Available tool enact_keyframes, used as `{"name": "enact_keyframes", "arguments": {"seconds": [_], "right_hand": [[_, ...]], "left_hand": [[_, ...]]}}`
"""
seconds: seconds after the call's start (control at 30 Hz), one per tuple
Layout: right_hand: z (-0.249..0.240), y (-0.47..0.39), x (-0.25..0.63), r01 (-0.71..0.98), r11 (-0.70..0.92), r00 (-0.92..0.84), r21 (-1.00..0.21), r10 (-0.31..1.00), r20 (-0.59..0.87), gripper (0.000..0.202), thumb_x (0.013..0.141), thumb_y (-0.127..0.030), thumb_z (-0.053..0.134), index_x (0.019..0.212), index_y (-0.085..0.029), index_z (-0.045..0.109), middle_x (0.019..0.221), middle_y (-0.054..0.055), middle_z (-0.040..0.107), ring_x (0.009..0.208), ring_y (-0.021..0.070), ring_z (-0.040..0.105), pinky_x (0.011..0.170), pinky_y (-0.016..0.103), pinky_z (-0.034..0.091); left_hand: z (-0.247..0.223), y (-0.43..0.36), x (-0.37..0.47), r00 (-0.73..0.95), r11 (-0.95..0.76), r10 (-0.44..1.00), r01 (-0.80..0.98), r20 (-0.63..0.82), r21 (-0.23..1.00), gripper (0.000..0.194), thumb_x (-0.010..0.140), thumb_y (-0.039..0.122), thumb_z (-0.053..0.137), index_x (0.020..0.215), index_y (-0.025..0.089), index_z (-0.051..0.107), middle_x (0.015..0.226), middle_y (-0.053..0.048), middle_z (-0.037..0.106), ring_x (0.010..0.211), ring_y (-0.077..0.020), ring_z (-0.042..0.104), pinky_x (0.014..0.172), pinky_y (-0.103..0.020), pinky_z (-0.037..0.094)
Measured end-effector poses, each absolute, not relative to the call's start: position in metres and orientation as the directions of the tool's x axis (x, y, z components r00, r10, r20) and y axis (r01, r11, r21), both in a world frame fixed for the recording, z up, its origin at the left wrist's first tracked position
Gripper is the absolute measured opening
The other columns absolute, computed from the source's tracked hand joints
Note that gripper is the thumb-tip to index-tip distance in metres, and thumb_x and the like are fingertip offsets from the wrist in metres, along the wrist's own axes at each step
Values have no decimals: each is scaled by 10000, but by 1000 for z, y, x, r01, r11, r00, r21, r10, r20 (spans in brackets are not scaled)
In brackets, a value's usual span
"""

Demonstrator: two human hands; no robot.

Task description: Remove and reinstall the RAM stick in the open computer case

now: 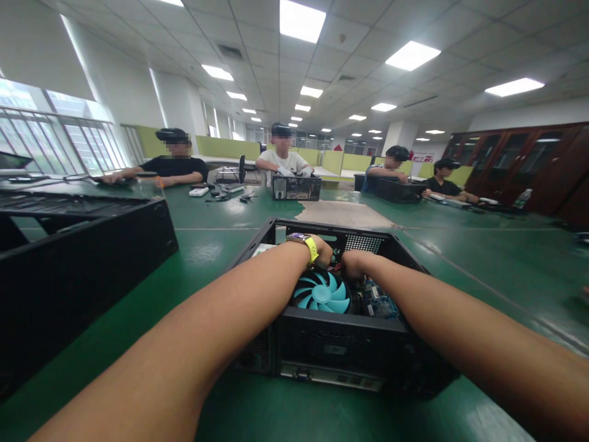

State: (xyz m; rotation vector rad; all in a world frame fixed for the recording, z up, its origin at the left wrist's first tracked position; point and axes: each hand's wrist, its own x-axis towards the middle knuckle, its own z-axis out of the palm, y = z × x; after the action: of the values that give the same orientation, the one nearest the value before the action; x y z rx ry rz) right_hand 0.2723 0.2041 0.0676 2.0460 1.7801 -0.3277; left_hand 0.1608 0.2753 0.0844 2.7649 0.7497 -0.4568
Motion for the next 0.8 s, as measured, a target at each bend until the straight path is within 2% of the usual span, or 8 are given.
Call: {"name": "enact_keyframes", "arguments": {"seconds": [0.17, 0.3, 0.4, 0.47, 0.57, 0.63, 0.7, 0.8], "right_hand": [[72, 204, 269, 982, -89, 152, 164, 891, -427, 233, 868, -314, 615, 1012, -132, 629, 973, 47, 659, 835, 153, 634, 738, 339, 543], [105, 190, 255, 983, -44, 98, 178, 948, -304, 210, 810, -280, 650, 957, -135, 689, 958, 82, 690, 867, 211, 646, 758, 318, 509], [136, 143, 231, 982, -19, 41, 190, 993, -114, 260, 886, -320, 514, 1008, -188, 701, 993, 88, 697, 905, 240, 641, 768, 326, 484], [140, 99, 207, 980, 74, -101, 182, 984, 145, 334, 939, -379, 407, 1065, -238, 682, 1026, 63, 696, 924, 235, 634, 783, 355, 483], [114, 45, 170, 905, 300, -421, 302, 737, 529, 389, 932, -428, 427, 1222, -235, 600, 1262, 54, 607, 1157, 249, 532, 1009, 424, 368], [83, 30, 156, 830, 341, -553, 441, 606, 572, 474, 901, -463, 486, 1318, -240, 521, 1397, 54, 488, 1289, 256, 412, 1119, 437, 205], [53, 29, 155, 763, 340, -637, 550, 539, 551, 550, 865, -444, 560, 1373, -258, 459, 1424, 56, 454, 1320, 246, 374, 1148, 424, 110], [22, 45, 173, 766, 364, -638, 530, 533, 556, 486, 830, -381, 624, 1304, -324, 533, 1286, 18, 594, 1211, 207, 501, 1138, 384, 150]], "left_hand": [[93, 267, 161, 782, -834, 470, 545, -408, 83, 186, 642, 172, 658, 800, 133, 747, 722, -83, 703, 671, -240, 622, 708, -374, 521], [110, 258, 156, 805, -829, 518, 556, -291, 61, 209, 674, 194, 664, 853, 115, 737, 799, -100, 713, 726, -223, 641, 761, -330, 500], [127, 252, 149, 829, -828, 555, 559, -69, 49, 269, 783, 240, 574, 979, 111, 706, 952, -123, 698, 893, -222, 640, 819, -296, 459], [136, 247, 146, 821, -828, 561, 559, 107, 48, 293, 818, 261, 527, 1032, 139, 685, 1043, -137, 674, 989, -250, 619, 830, -316, 459], [151, 229, 142, 783, -842, 525, 536, 335, 67, 289, 835, 262, 480, 1035, 183, 673, 1083, -136, 657, 1023, -274, 605, 821, -364, 471], [163, 208, 139, 738, -885, 430, 458, 520, 83, 278, 845, 281, 465, 1004, 194, 676, 1042, -118, 666, 976, -268, 618, 785, -372, 472], [178, 182, 129, 663, -938, 315, 329, 679, 113, 273, 856, 312, 455, 969, 205, 678, 964, -82, 681, 900, -244, 631, 707, -342, 469], [193, 143, 105, 604, -983, 184, 107, 776, 150, 237, 869, 339, 475, 920, 223, 677, 850, -11, 684, 805, -197, 634, 572, -274, 418]]}}
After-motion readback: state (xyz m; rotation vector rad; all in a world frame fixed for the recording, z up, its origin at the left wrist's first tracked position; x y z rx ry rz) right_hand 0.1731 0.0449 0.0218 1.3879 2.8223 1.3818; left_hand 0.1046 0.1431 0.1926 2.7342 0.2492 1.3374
